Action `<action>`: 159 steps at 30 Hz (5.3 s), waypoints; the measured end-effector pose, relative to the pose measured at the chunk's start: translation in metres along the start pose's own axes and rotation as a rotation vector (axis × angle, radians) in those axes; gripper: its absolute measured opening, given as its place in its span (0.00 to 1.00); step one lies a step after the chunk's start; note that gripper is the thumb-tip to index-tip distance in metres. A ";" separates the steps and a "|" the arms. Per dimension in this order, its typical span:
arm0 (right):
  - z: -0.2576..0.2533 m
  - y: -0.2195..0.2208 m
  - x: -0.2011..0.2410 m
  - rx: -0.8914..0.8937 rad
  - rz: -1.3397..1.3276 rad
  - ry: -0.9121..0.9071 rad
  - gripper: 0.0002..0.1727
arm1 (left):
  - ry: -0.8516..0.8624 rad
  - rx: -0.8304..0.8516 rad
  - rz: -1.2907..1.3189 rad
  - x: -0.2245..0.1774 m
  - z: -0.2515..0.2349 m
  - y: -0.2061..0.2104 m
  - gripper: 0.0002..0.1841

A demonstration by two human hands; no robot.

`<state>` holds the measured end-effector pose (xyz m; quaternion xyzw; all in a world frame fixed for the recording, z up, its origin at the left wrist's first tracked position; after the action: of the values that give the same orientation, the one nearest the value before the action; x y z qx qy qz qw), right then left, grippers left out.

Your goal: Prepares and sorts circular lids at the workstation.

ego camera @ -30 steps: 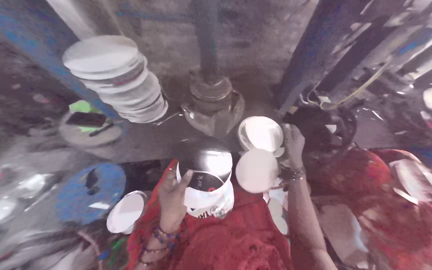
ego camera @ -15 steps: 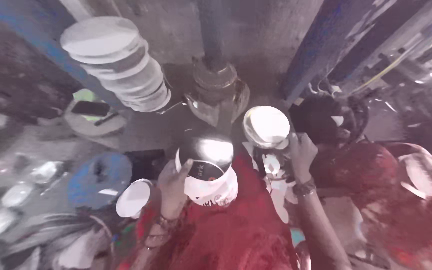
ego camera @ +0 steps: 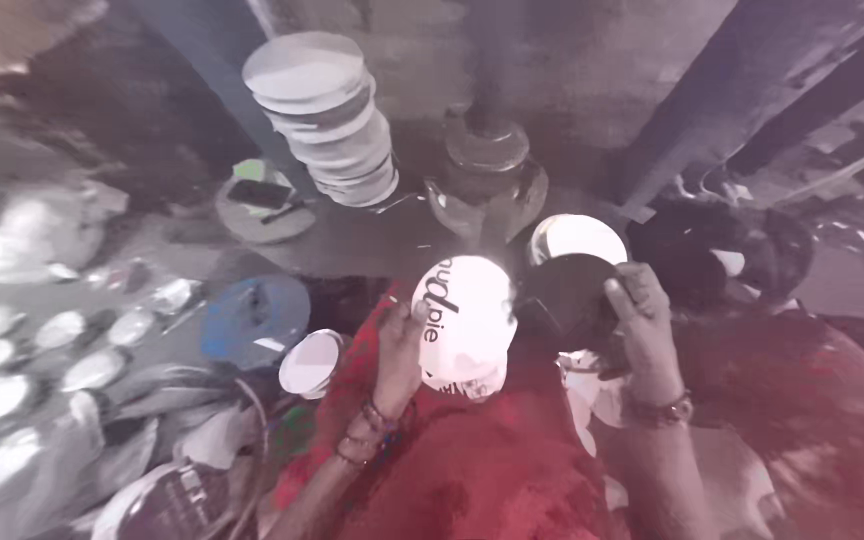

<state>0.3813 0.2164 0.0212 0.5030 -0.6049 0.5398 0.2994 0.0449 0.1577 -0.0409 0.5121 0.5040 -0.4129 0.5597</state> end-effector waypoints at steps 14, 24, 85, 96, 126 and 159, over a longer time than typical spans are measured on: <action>0.008 -0.033 0.000 -0.018 0.013 0.090 0.10 | 0.029 -0.161 0.020 -0.004 0.006 -0.023 0.08; 0.004 -0.012 0.020 0.041 0.075 0.015 0.10 | -0.057 0.043 -0.010 0.005 0.011 0.015 0.09; -0.030 -0.075 -0.066 -0.388 -0.299 -0.045 0.12 | -0.044 -0.086 0.050 0.009 0.000 -0.013 0.08; 0.009 -0.127 -0.023 -0.224 -0.040 0.065 0.10 | -0.036 -0.081 -0.032 0.008 0.001 -0.016 0.13; -0.072 -0.044 -0.081 -0.029 0.784 0.549 0.38 | 0.033 -0.123 -0.020 -0.012 -0.007 -0.014 0.08; -0.032 -0.028 -0.023 -0.304 -0.256 0.022 0.17 | -0.142 -0.019 0.069 0.015 -0.008 0.015 0.13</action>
<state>0.4087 0.2564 0.0177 0.5191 -0.6073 0.4053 0.4445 0.0605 0.1682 -0.0531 0.4932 0.4487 -0.4239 0.6129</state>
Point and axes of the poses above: each hand's wrist, its own z-axis away from the middle knuckle, its own y-axis out of the palm, x = y × z, the point moved 10 cm from there along -z, towards the middle knuckle, and after that the axes turned 12 degrees about x, right-handed, at the moved point
